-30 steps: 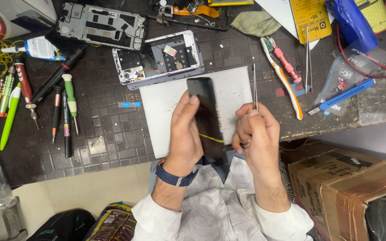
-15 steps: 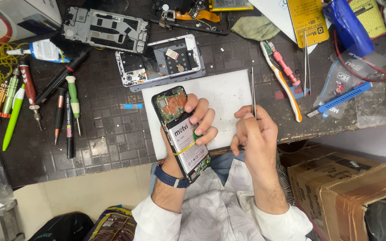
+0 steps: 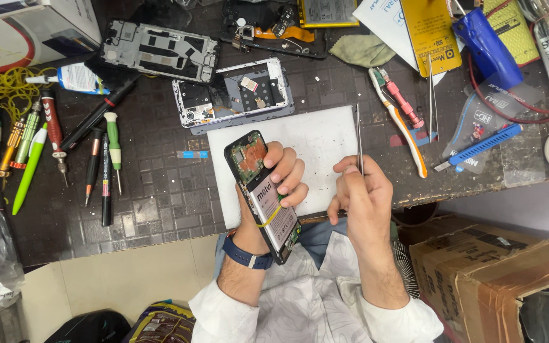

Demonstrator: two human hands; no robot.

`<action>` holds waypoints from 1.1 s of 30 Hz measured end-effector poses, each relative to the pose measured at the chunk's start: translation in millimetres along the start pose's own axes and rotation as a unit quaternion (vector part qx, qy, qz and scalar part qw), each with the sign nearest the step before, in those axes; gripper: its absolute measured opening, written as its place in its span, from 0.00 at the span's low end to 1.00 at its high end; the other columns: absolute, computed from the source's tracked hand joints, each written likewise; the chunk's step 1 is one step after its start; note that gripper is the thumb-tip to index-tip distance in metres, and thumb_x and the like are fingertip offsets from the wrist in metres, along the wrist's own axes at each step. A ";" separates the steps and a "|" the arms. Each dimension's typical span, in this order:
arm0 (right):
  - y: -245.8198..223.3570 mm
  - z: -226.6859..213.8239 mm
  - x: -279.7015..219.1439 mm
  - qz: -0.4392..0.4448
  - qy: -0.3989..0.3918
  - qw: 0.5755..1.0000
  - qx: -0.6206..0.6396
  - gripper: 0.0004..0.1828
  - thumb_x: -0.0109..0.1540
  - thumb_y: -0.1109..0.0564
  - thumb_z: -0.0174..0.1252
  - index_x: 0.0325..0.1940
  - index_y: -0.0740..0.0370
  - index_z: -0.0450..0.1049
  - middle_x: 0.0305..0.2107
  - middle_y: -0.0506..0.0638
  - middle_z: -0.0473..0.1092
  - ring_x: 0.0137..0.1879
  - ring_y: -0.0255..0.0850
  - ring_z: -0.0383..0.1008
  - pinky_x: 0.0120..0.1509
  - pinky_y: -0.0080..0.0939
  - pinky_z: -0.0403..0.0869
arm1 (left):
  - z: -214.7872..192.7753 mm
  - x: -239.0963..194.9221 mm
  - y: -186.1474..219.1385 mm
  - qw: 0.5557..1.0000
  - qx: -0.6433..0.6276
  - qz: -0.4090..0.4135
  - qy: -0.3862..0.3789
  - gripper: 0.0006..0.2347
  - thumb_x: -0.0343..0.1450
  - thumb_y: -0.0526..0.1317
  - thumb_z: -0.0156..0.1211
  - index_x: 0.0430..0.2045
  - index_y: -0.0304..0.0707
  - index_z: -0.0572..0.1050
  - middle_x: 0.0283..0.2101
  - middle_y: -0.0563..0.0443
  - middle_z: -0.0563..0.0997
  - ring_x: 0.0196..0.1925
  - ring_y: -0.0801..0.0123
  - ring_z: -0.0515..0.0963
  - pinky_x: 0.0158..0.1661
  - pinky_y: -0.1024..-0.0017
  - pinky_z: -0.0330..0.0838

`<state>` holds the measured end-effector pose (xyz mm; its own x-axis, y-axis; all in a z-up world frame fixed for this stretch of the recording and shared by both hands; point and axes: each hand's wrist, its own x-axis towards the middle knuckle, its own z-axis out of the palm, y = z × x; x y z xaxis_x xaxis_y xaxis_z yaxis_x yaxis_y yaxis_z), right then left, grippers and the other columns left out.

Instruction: The person cleans the internal components of a disassembled smartphone with a toothbrush, then uses tweezers to adjust small parts and connectors. The person secures the phone with a rubber band and continues to manipulate internal components with tweezers.

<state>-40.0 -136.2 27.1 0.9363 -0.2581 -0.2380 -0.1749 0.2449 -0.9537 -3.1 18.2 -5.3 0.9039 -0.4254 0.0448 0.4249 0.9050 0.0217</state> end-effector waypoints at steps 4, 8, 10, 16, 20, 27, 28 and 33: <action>-0.2 -1.6 -1.9 0.002 0.003 1.000 -0.016 0.11 0.70 0.58 0.45 0.42 0.70 0.68 0.14 0.40 0.54 0.17 0.27 0.49 0.16 0.34 0.62 | 0.7 0.8 -1.3 0.999 0.022 0.008 0.023 0.10 0.79 0.46 0.49 0.30 0.46 0.64 0.28 0.59 0.61 0.30 0.76 0.62 0.24 0.78 0.59; 1.0 -2.0 -2.1 -0.002 0.001 1.000 -0.005 0.11 0.70 0.59 0.45 0.43 0.70 0.69 0.14 0.39 0.54 0.17 0.26 0.49 0.16 0.35 0.63 | 1.3 -1.4 -2.0 0.999 0.034 0.006 0.009 0.10 0.79 0.46 0.50 0.29 0.47 0.65 0.28 0.60 0.60 0.31 0.77 0.61 0.25 0.79 0.58; 1.1 -1.5 -2.1 -0.004 0.000 1.000 -0.005 0.11 0.70 0.59 0.45 0.42 0.70 0.69 0.14 0.39 0.54 0.17 0.27 0.49 0.16 0.34 0.63 | 1.2 -1.0 -2.1 1.000 0.030 0.003 0.000 0.11 0.80 0.47 0.50 0.28 0.48 0.65 0.28 0.60 0.60 0.31 0.76 0.61 0.25 0.79 0.58; 0.3 -2.3 -1.7 -0.006 -0.005 1.000 -0.010 0.10 0.70 0.59 0.46 0.43 0.69 0.69 0.14 0.39 0.53 0.17 0.27 0.50 0.16 0.34 0.63 | -6.9 -4.6 -0.9 1.000 0.013 0.006 -0.007 0.10 0.77 0.46 0.53 0.27 0.49 0.66 0.27 0.62 0.59 0.31 0.77 0.60 0.28 0.80 0.59; -0.9 -4.0 -2.6 0.002 0.002 1.000 -0.008 0.10 0.70 0.59 0.46 0.43 0.69 0.70 0.14 0.40 0.55 0.16 0.28 0.53 0.16 0.34 0.63 | -18.2 -0.9 1.9 0.997 -0.056 -0.001 -0.049 0.09 0.77 0.45 0.53 0.26 0.49 0.67 0.26 0.62 0.60 0.31 0.76 0.61 0.29 0.79 0.60; 3.6 -7.8 -1.8 -0.010 0.002 1.000 0.002 0.09 0.69 0.61 0.47 0.43 0.69 0.70 0.15 0.41 0.58 0.14 0.29 0.59 0.16 0.34 0.65 | -19.6 -1.3 -0.3 0.998 -0.050 0.004 -0.038 0.09 0.78 0.43 0.54 0.26 0.50 0.68 0.26 0.62 0.61 0.31 0.76 0.62 0.29 0.79 0.62; 3.7 -7.6 -2.8 -0.009 0.001 1.000 0.005 0.09 0.69 0.61 0.47 0.43 0.69 0.71 0.16 0.41 0.58 0.14 0.29 0.59 0.16 0.34 0.65 | -17.5 -1.6 -0.8 0.998 -0.048 0.007 -0.037 0.09 0.78 0.44 0.54 0.27 0.49 0.68 0.26 0.61 0.61 0.31 0.75 0.62 0.30 0.79 0.62; 2.7 -8.0 -3.0 -0.009 0.007 1.000 -0.008 0.09 0.69 0.61 0.48 0.42 0.70 0.69 0.20 0.45 0.65 0.14 0.32 0.65 0.15 0.33 0.64 | -7.4 1.7 -3.3 0.999 -0.033 0.015 -0.026 0.08 0.77 0.44 0.55 0.29 0.47 0.69 0.29 0.61 0.64 0.35 0.74 0.65 0.30 0.79 0.63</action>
<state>-45.6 -142.3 23.7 0.9348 -0.2757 -0.2237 -0.1633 0.2255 -0.9605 -2.6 14.5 -12.7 0.9133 -0.3955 0.0970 0.4010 0.9150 -0.0455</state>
